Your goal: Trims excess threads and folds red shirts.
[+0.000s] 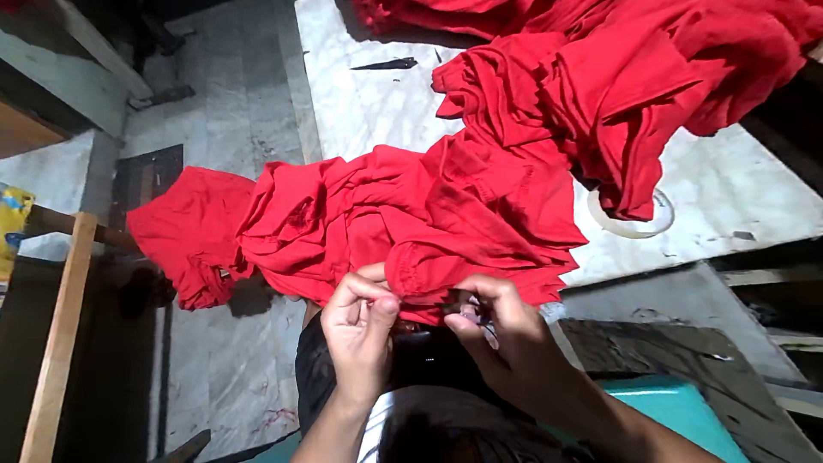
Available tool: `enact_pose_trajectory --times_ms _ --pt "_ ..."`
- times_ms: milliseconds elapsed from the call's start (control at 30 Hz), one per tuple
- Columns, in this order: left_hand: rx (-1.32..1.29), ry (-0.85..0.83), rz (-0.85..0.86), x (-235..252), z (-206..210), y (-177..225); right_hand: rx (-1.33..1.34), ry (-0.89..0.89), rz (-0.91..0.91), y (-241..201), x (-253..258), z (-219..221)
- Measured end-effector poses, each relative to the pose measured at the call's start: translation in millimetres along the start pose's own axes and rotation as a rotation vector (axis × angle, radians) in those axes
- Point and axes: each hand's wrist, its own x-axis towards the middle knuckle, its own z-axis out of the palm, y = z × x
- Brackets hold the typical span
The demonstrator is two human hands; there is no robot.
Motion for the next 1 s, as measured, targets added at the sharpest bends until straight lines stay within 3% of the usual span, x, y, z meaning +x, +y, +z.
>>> enact_pose_trajectory --times_ms 300,467,633,767,933,1000 --pt "0.112 -0.136 0.018 -12 -2 10 0.000 -0.003 -0.019 -9 10 9" --pt "0.070 -0.124 -0.041 -9 -11 8 0.486 -0.201 0.169 5 7 -2" --pt "0.030 -0.106 -0.065 -9 -8 2 0.579 -0.254 0.333 -1 20 -4" --pt "0.073 -0.078 -0.066 -10 -10 4 0.504 -0.233 0.274 0 21 -1" --pt "0.054 -0.025 -0.197 -8 -6 0 0.309 0.015 0.089 -6 30 -2" --pt "0.192 -0.026 -0.187 -10 -4 -5 0.244 -0.044 -0.005 -1 43 -3"
